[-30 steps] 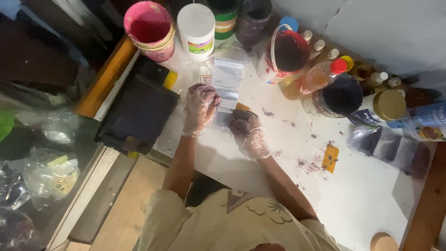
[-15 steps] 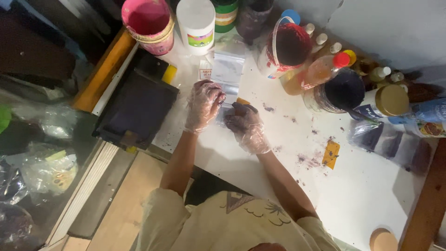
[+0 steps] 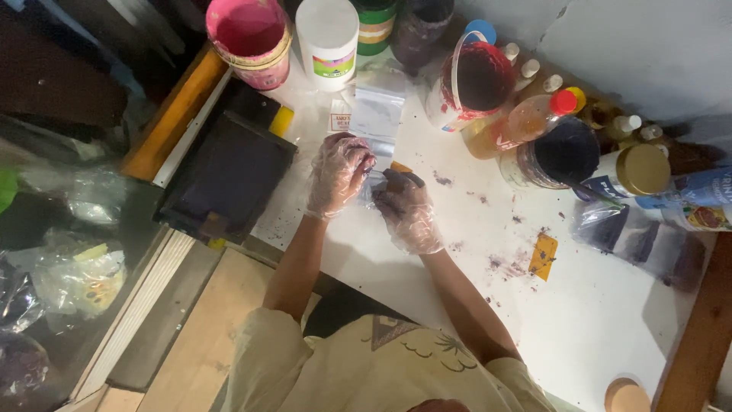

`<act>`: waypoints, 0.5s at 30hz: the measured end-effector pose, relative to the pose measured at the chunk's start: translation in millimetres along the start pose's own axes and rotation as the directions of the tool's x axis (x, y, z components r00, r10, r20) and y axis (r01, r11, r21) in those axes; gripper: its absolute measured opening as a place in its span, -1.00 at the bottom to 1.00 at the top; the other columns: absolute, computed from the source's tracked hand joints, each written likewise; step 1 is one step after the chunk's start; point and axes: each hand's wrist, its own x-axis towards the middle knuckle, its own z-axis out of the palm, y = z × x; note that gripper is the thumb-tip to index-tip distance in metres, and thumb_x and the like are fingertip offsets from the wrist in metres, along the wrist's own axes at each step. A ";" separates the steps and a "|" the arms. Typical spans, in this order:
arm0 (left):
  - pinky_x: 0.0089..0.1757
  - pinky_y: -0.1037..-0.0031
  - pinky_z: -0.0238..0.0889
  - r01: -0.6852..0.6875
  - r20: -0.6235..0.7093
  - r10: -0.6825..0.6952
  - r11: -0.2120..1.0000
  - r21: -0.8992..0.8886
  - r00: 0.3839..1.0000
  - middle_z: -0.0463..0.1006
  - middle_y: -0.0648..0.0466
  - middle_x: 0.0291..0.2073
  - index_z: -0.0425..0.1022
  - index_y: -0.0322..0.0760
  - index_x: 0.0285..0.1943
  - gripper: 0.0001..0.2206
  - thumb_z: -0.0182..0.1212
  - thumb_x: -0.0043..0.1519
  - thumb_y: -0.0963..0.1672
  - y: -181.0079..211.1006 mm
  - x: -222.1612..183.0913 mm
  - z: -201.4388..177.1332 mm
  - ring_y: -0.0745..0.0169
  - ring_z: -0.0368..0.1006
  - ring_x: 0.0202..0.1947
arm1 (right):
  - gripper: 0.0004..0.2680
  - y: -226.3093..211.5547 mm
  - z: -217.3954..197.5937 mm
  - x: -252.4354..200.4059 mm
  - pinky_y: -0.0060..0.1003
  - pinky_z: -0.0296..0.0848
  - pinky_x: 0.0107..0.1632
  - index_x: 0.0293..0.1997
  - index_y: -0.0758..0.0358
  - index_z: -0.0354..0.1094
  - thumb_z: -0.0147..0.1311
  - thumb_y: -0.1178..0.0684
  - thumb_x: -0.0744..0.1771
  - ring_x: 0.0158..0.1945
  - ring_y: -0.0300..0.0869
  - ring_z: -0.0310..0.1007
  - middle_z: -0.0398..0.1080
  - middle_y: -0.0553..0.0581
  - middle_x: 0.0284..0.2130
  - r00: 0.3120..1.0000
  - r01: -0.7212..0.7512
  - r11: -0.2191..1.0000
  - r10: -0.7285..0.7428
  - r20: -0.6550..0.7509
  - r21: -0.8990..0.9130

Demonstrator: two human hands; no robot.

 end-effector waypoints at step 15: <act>-0.01 0.32 0.32 -0.016 -0.015 0.017 0.999 0.043 1.000 0.52 0.19 -0.15 0.54 -0.03 -0.21 -0.91 0.28 0.30 -0.05 -3.1 -2.7 3.7 0.13 0.41 0.04 | -0.92 3.8 -0.5 3.5 -0.08 0.46 0.12 -0.26 0.15 0.56 0.16 0.08 0.35 0.10 0.05 0.44 0.52 0.14 -0.06 0.957 0.183 0.973 -0.210 -0.202 -0.144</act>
